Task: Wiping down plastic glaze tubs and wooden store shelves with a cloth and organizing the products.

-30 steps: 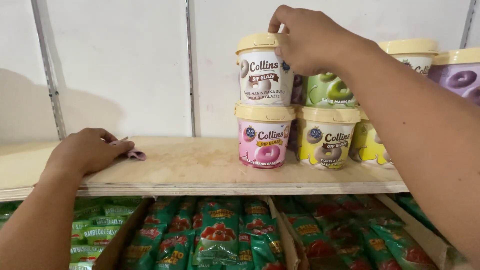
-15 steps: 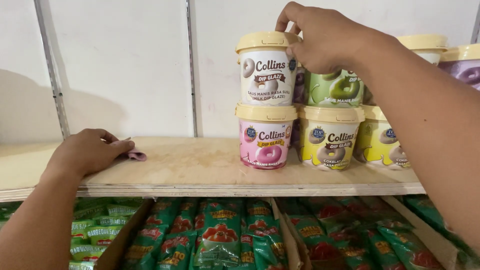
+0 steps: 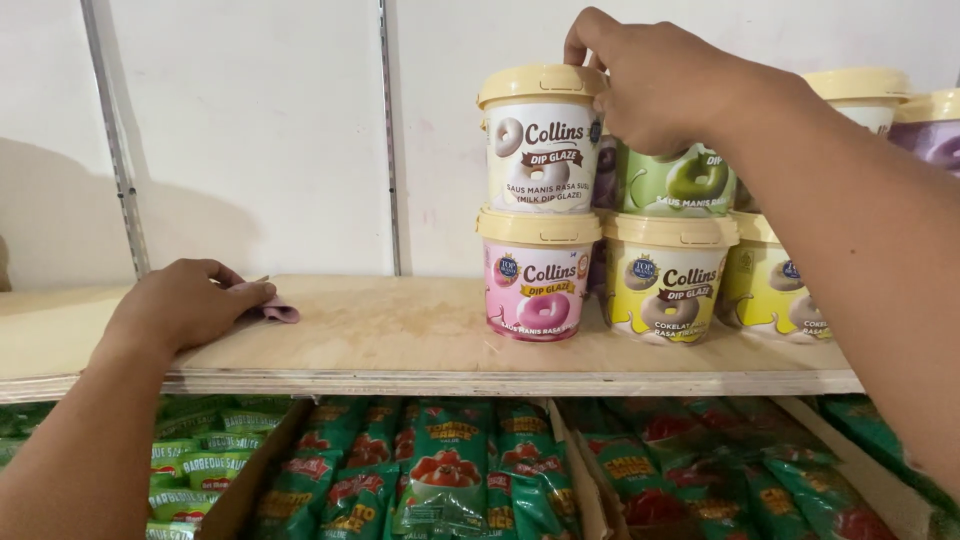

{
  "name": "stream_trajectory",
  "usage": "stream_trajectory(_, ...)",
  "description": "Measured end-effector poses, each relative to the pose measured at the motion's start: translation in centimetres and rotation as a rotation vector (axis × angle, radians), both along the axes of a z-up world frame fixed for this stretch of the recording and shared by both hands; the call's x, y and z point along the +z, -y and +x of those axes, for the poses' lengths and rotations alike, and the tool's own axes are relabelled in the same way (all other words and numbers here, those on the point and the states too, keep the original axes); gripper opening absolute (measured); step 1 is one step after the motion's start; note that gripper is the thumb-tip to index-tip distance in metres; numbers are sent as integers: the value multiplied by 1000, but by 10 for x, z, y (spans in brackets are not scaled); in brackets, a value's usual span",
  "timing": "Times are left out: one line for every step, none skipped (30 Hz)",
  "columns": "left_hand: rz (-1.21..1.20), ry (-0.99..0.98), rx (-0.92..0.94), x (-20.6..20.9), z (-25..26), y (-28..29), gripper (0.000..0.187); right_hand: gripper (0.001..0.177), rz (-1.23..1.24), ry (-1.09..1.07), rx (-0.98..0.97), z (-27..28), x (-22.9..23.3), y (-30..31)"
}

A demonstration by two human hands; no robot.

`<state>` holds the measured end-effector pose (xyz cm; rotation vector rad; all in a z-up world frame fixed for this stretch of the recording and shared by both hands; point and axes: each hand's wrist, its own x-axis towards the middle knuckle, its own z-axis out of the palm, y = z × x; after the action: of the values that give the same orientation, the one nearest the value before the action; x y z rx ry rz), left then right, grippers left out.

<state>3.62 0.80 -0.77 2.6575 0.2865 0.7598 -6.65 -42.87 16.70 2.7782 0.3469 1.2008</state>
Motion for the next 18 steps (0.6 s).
stream_trajectory(-1, -1, 1, 0, 1, -1, 66, 44, -1, -1, 1, -5, -1, -5)
stream_trajectory(12, -10, 0, 0, 2, -2, 66, 48, 4, -18, -51, -10, -2, -10)
stream_trajectory(25, -20, -3, -1, 3, -2, 66, 52, 9, -36, -105, -16, -4, -15)
stream_trajectory(25, -21, -2, -1, 2, -1, 66, 52, 8, -37, -104, -14, -5, -15)
stream_trajectory(23, -4, -6, -1, 1, -1, 66, 53, 13, -19, -108, -13, -5, -15)
stream_trajectory(21, 12, -9, -2, 0, 0, 65, 53, 19, -2, -111, -12, -6, -16)
stream_trajectory(17, 11, -5, -2, -1, 0, 65, 53, 15, -3, -107, -12, -8, -16)
stream_trajectory(15, 27, -9, -2, -1, -1, 63, 53, 16, 25, -78, -12, -10, -16)
stream_trajectory(18, 39, -15, -2, -2, -1, 60, 54, 23, 50, -50, -12, -14, -16)
stream_trajectory(18, 34, -11, -2, -4, 0, 60, 54, 23, 46, -46, -12, -21, -20)
stream_trajectory(-6, 52, -19, -2, -6, 3, 53, 70, -75, 211, 9, -14, -26, -23)
stream_trajectory(-30, 69, -27, -1, -8, 5, 46, 86, -173, 376, 66, -15, -32, -27)
stream_trajectory(-36, 72, -23, 0, -12, 8, 46, 86, -178, 379, 70, -12, -38, -32)
stream_trajectory(-141, 112, -87, 2, -17, 11, 40, 77, -297, 515, 217, -8, -44, -37)
stream_trajectory(-244, 150, -148, 2, -23, 12, 35, 69, -412, 647, 369, -4, -51, -43)
stream_trajectory(-247, 150, -141, 2, -22, 9, 35, 69, -413, 647, 377, -3, -56, -55)
stream_trajectory(-311, 188, -159, 2, -21, 7, 33, 71, -426, 596, 425, -2, -62, -68)
stream_trajectory(-375, 227, -178, 3, -20, 4, 32, 73, -438, 544, 473, -1, -67, -80)
